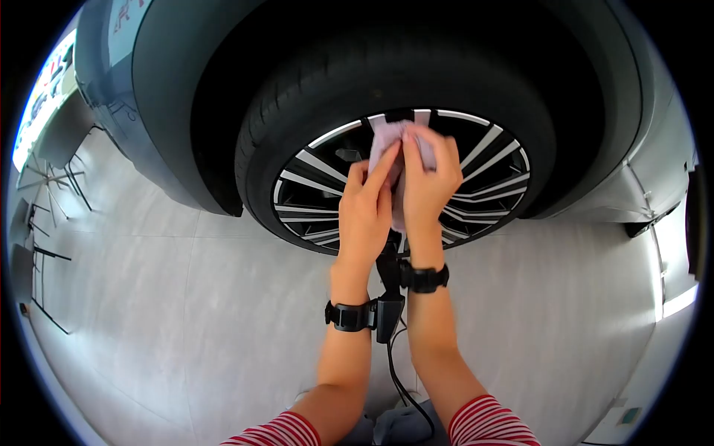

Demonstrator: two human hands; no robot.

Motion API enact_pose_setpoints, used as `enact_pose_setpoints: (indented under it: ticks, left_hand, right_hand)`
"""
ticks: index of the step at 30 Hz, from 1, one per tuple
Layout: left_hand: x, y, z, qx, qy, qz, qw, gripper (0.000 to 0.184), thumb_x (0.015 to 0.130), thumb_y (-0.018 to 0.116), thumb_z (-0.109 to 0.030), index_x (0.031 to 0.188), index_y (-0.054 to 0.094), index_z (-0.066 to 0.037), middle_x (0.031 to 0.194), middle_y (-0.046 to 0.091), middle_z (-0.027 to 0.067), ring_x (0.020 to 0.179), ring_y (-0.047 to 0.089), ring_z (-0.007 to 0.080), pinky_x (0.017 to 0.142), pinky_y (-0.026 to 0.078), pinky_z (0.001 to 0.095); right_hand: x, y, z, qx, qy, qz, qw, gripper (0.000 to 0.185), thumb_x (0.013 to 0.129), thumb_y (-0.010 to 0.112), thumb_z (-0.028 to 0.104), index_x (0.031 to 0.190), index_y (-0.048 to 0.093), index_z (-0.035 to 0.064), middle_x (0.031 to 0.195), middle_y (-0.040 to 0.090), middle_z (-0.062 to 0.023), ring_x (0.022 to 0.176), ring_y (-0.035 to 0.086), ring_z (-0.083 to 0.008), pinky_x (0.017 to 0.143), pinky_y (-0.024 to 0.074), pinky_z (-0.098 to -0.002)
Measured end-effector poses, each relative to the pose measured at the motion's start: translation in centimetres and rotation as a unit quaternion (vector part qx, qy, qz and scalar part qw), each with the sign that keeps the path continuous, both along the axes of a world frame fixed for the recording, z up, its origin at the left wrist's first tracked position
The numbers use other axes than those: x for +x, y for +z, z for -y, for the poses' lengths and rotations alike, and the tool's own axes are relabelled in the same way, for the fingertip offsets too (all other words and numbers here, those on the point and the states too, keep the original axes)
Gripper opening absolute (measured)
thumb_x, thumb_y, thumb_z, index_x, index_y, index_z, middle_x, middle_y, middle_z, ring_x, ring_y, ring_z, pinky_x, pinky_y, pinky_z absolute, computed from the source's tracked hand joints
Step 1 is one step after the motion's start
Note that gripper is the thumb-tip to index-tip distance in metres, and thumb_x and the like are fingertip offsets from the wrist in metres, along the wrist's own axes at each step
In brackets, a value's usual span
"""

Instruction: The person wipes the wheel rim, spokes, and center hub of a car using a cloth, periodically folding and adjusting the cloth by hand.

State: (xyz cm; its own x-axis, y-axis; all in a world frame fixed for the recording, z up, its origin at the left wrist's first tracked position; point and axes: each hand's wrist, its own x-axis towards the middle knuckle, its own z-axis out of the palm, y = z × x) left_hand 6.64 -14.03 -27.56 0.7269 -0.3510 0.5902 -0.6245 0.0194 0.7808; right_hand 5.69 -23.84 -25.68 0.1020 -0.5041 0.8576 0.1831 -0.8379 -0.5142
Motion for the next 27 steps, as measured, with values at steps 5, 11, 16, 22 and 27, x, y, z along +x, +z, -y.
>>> enact_pose_setpoints:
  ticks: [5,11,16,22,27]
  left_hand:
    - [0.4,-1.5,-0.4,0.037,-0.02,-0.064,0.997,0.037,0.085,0.049,0.002,0.119,0.058,-0.012,0.1,0.06,0.0121,0.083,0.062,0.0282,0.073,0.05,0.0352]
    - [0.1,1.2,-0.8,-0.015,-0.034,-0.043,0.998,0.046,0.09,0.05,-0.002,0.133,0.05,-0.015,0.106,0.057,0.0142,0.087,0.06,0.0318,0.076,0.049,0.0366]
    - [0.5,-0.5,0.4,-0.031,-0.047,-0.055,0.997,0.044,0.089,0.052,-0.003,0.131,0.05,-0.015,0.105,0.058,0.0146,0.089,0.059,0.0341,0.078,0.049,0.0374]
    - [0.9,-0.5,-1.7,0.063,-0.1,-0.113,0.987,0.045,0.086,0.055,-0.008,0.129,0.051,-0.018,0.101,0.059,0.0146,0.092,0.061,0.0336,0.076,0.049,0.0386]
    - [0.7,0.0,-1.1,-0.01,-0.073,-0.029,0.997,0.055,0.089,0.054,-0.007,0.141,0.044,-0.02,0.09,0.053,0.013,0.077,0.058,0.0323,0.066,0.049,0.0411]
  right_hand:
    - [-0.3,-4.7,-0.5,0.024,-0.016,0.011,1.0,0.009,0.079,0.072,0.003,0.086,0.07,0.0079,0.077,0.063,-0.005,0.068,0.059,-0.0225,0.062,0.0453,-0.0318]
    - [0.0,2.2,-0.5,-0.042,-0.011,-0.043,0.998,0.006,0.082,0.071,0.008,0.087,0.071,0.011,0.078,0.063,-0.0021,0.068,0.057,-0.0222,0.066,0.045,-0.0322]
    - [-0.8,0.6,-0.6,0.017,0.025,-0.054,0.998,0.006,0.083,0.067,0.0,0.088,0.068,0.0013,0.083,0.064,-0.008,0.075,0.062,-0.018,0.069,0.0489,-0.0277]
    - [-1.0,-2.4,-0.8,0.016,-0.025,-0.046,0.999,0.004,0.082,0.068,-0.001,0.086,0.067,0.0006,0.081,0.064,-0.0075,0.075,0.063,-0.0182,0.069,0.0486,-0.028]
    - [-0.6,3.7,-0.8,-0.05,-0.016,-0.103,0.993,0.007,0.086,0.067,0.004,0.091,0.068,0.0001,0.09,0.069,-0.0069,0.083,0.062,-0.0147,0.078,0.0484,-0.0278]
